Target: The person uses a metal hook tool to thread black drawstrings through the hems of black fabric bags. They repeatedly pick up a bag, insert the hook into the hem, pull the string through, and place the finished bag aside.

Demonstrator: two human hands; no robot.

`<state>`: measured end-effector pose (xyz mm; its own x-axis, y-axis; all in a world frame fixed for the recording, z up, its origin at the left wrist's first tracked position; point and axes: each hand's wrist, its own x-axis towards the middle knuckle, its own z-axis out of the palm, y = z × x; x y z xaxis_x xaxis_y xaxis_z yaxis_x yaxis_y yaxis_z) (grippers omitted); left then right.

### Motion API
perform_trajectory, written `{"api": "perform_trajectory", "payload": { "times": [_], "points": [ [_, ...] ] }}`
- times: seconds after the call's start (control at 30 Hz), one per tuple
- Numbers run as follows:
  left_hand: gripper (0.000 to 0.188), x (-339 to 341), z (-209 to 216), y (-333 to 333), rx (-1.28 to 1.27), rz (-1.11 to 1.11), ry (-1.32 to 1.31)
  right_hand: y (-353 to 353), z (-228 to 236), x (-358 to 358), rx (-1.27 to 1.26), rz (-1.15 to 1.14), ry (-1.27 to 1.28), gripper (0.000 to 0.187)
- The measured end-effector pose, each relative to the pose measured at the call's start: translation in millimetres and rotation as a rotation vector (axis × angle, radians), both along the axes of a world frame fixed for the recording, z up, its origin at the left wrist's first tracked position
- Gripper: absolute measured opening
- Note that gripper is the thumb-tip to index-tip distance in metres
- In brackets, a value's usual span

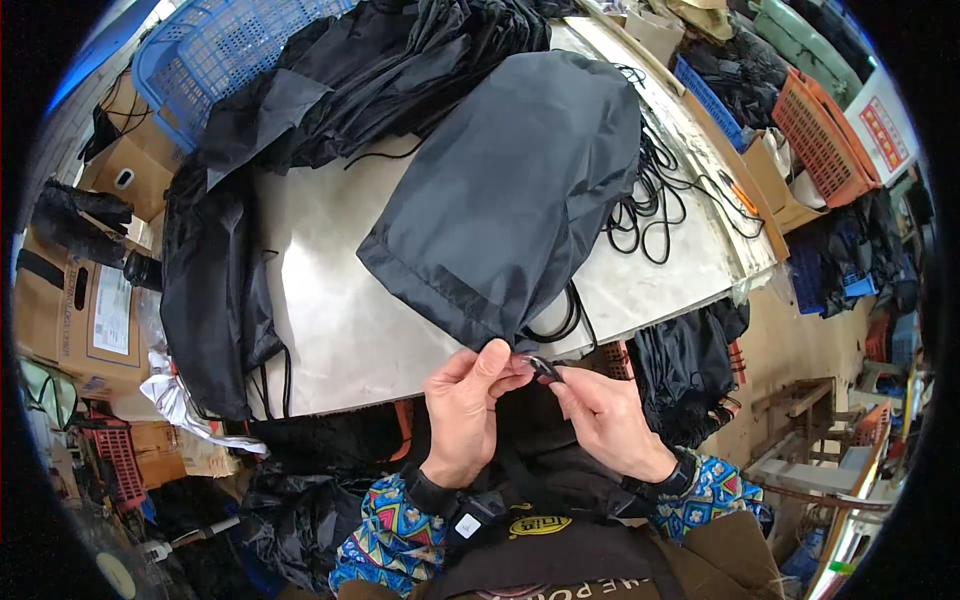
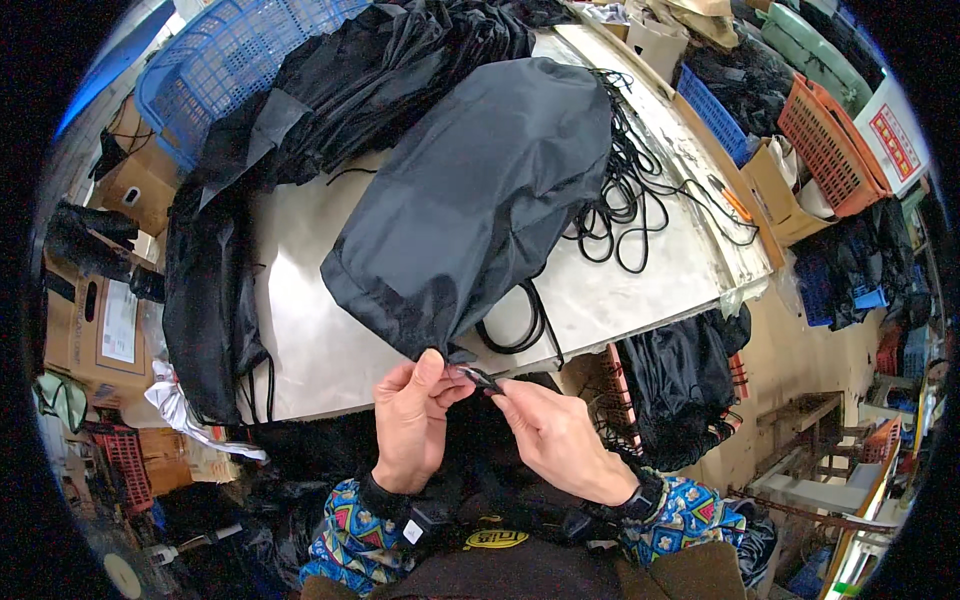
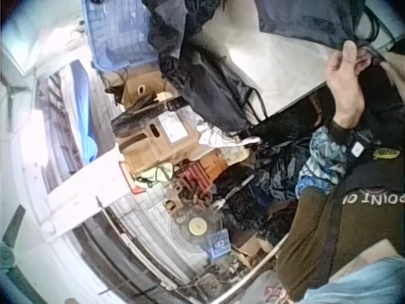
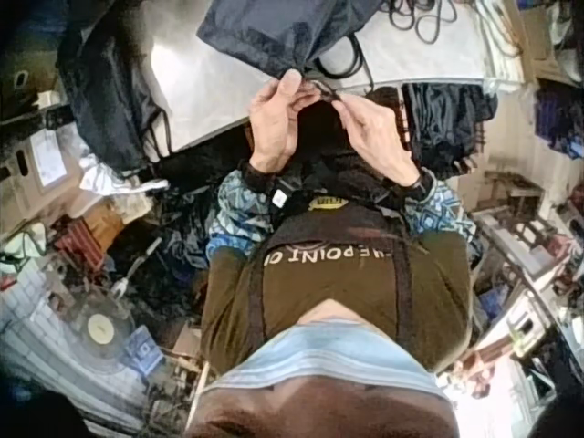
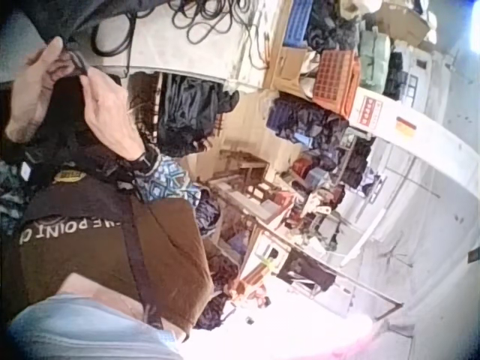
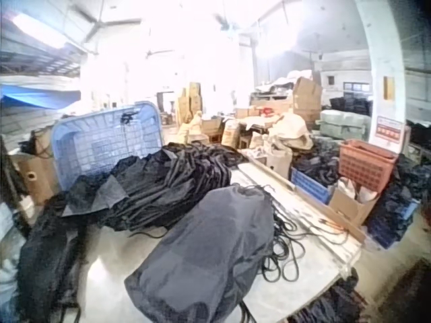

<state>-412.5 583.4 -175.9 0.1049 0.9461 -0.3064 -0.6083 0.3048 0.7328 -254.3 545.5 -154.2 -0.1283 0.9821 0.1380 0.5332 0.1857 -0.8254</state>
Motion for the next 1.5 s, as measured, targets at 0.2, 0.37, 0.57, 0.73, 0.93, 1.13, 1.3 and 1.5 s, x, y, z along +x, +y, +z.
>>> {"api": "perform_trajectory", "payload": {
  "times": [0.2, 0.37, 0.57, 0.73, 0.93, 1.13, 1.3, 1.5],
  "points": [
    [0.023, -0.7, 15.5, 10.4, -0.097, -0.082, -0.081, -1.1, -1.5, 7.3, -0.032, -0.052, 0.025, 0.017],
    [0.023, -2.3, 3.8, 8.5, 0.055, -0.092, 0.13, -1.6, 0.2, 7.3, -0.041, -0.035, 0.027, 0.016],
    [0.022, 2.9, 0.9, 7.6, 0.094, -0.033, 0.132, -1.3, -5.9, 2.1, 0.043, -0.001, 0.04, 0.016],
    [0.018, 4.9, 0.4, 5.4, 0.112, -0.021, 0.14, 1.3, 0.4, 1.5, -0.002, 0.022, 0.021, 0.014],
    [0.014, 10.4, 3.8, -0.8, 0.096, -0.049, 0.18, 8.7, -3.8, -5.5, 0.082, 0.037, -0.011, 0.015],
    [0.015, 0.2, 0.2, 13.9, 0.099, 0.082, 0.226, 13.7, 4.0, 1.8, -0.155, 0.123, 0.042, 0.019],
    [0.022, -13.1, -16.0, 16.7, 0.198, -0.226, 0.486, 0.0, -15.8, 35.4, -0.052, 0.11, -0.085, 0.016],
    [0.024, -25.6, -9.5, 33.3, 0.091, 0.037, 0.134, 8.3, -6.9, 26.3, -0.101, 0.186, -0.038, 0.019]
  ]
}}
